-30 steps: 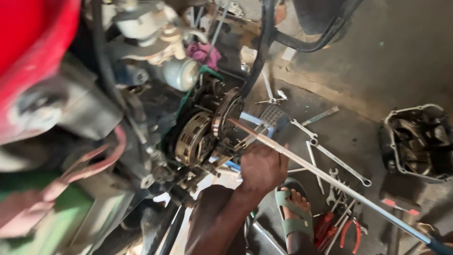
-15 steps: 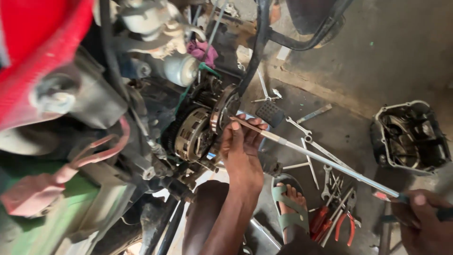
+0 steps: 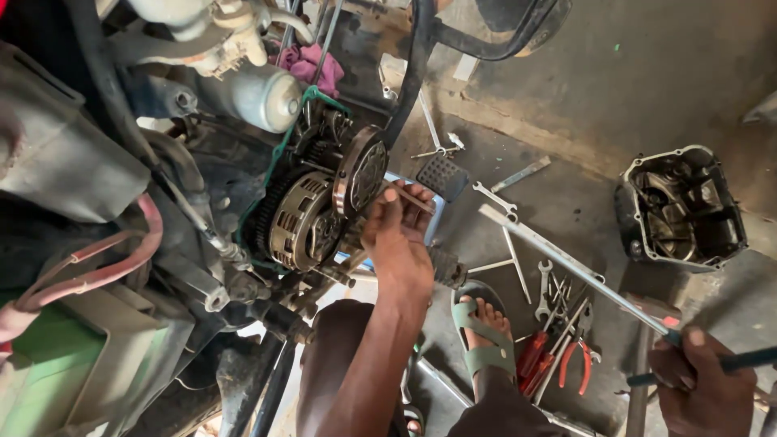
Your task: The person works on the clutch assembly of a motorcycle engine, holding a long metal rod against a component and striking it with a hammer to drive it into place. They reposition the rod repeatedly, pick up and set down wrenches and pliers from the ground, and continue tapping the part into the engine.
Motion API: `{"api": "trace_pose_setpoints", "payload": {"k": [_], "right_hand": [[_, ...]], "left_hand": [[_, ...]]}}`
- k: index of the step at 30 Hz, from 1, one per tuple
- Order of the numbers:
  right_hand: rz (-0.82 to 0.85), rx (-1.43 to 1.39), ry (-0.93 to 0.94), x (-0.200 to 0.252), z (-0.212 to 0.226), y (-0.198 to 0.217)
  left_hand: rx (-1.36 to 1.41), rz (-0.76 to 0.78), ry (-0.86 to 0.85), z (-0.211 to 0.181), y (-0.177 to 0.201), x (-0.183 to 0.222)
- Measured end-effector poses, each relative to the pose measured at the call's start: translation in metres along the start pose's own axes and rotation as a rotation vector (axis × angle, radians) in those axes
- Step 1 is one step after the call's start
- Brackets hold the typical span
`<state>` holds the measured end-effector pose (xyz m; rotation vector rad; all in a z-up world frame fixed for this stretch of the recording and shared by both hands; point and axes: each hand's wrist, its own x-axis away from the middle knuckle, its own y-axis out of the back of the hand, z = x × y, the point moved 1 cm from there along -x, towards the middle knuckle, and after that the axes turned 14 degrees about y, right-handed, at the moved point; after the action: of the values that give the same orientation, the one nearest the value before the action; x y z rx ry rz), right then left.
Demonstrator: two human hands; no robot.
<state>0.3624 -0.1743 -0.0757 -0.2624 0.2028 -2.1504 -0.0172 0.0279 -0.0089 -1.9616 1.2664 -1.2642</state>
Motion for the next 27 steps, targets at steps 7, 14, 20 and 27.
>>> {"api": "trace_pose_setpoints", "payload": {"k": [7, 14, 20, 27], "right_hand": [[-0.055, -0.017, -0.046, 0.011, -0.043, 0.011], [-0.280, 0.273, -0.260, 0.083, -0.168, 0.071], [-0.292, 0.007, -0.428, 0.138, -0.211, 0.064], [-0.214, 0.195, -0.769, 0.163, -0.252, 0.122]], "left_hand": [[-0.036, -0.024, 0.092, -0.002, 0.006, -0.008], [-0.233, 0.084, 0.096, -0.005, 0.012, -0.003], [-0.172, 0.087, 0.140, -0.007, -0.002, 0.003], [-0.232, 0.103, 0.076, -0.006, 0.024, -0.015]]}}
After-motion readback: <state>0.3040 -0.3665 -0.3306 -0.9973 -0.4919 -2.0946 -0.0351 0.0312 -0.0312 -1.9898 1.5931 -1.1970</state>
